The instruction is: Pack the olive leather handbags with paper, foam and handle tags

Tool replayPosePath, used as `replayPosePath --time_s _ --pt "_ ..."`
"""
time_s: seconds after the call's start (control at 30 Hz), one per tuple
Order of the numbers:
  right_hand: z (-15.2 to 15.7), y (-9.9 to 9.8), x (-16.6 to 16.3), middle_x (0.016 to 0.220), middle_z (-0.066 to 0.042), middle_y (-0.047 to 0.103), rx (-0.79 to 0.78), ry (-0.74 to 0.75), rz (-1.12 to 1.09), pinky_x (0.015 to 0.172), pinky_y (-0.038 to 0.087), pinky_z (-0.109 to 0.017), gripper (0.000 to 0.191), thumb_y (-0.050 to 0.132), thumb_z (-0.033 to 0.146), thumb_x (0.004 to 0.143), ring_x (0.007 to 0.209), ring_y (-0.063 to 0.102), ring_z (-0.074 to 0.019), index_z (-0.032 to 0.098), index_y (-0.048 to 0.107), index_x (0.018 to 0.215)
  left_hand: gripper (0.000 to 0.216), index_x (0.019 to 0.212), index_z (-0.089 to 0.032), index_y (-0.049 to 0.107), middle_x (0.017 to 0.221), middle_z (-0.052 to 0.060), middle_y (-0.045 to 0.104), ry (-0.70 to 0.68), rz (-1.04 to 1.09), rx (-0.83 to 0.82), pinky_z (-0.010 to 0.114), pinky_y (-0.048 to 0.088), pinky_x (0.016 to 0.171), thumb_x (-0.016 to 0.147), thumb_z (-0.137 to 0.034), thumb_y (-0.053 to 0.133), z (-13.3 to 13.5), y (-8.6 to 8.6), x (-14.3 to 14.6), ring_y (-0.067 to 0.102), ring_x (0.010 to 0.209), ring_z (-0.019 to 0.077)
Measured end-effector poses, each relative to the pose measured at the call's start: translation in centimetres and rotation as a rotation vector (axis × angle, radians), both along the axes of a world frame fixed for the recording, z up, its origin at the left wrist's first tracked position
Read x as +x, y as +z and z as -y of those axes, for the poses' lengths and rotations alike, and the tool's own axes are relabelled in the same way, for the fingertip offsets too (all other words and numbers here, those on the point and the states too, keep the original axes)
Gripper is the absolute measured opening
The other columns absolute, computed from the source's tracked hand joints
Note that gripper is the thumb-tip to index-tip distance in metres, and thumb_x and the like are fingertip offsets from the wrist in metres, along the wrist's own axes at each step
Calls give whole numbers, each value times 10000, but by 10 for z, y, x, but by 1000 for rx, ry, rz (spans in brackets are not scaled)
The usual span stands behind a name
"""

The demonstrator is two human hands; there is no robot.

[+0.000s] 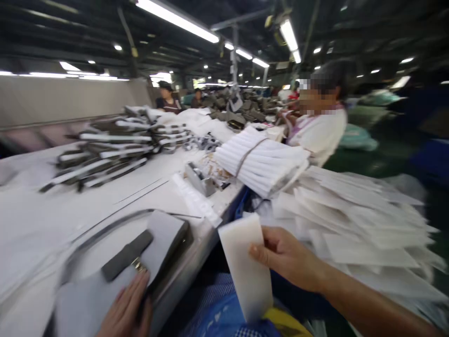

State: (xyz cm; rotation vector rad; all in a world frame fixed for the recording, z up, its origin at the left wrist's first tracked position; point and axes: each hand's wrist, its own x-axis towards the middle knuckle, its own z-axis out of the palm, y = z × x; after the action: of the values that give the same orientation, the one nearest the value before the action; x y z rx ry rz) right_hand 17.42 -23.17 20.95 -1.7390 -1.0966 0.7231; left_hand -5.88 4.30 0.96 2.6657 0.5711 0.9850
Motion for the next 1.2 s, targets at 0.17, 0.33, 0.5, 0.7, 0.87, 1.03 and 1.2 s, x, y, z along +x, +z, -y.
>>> replayPosePath --time_s 0.17,0.33,0.5,0.7,0.87,1.03,1.2 --pt "-54 -57 -3 913 -32 727 -266 457 -41 666 516 -254 311 592 398 912 800 663 -206 140 716 1034 569 1469 -181 392 1403 78 569 85 -143 261 412 482 1074 909 -142 488 12 5 -11 569 1254 225" --pt "-140 -32 -9 1299 -50 655 150 452 495 1028 475 -354 395 459 234 976 1166 618 -226 223 574 1354 505 1407 -162 469 1404 86 567 132 -198 161 439 445 1111 903 -123 477 17 7 -5 538 1290 226" --pt "-230 -54 -39 1533 -106 422 283 628 1074 1118 384 -444 523 446 145 963 1372 445 -266 244 427 1476 516 1413 -160 451 1430 84 543 131 -178 107 449 437 1115 900 -102 459 22 10 -4 510 1316 225" --pt "-252 -127 -37 1555 -139 375 61 754 1128 1132 291 -562 584 487 507 964 1398 381 -345 290 386 1497 379 1260 -158 581 1263 94 664 140 -137 11 383 538 978 890 -137 498 24 9 -3 627 1145 231" --pt "-241 -128 -33 1486 -115 465 107 703 1115 1118 319 -487 469 445 380 998 1333 435 -299 320 442 1462 485 1362 -154 508 1265 96 664 137 -126 4 365 540 967 878 -117 494 26 8 -3 640 1119 223" --pt "-238 -129 -37 1484 -108 463 131 677 1096 1129 307 -484 461 443 365 993 1337 412 -304 319 460 1452 460 1337 -148 531 1231 100 682 145 -121 11 365 554 936 880 -131 493 26 7 -3 656 1085 229" --pt "-239 -134 -44 1508 -117 434 113 676 1097 1118 317 -499 468 451 336 986 1341 409 -332 320 457 1454 402 1272 -145 574 1203 107 694 162 -104 25 383 565 921 876 -136 502 26 3 -3 663 1074 239"
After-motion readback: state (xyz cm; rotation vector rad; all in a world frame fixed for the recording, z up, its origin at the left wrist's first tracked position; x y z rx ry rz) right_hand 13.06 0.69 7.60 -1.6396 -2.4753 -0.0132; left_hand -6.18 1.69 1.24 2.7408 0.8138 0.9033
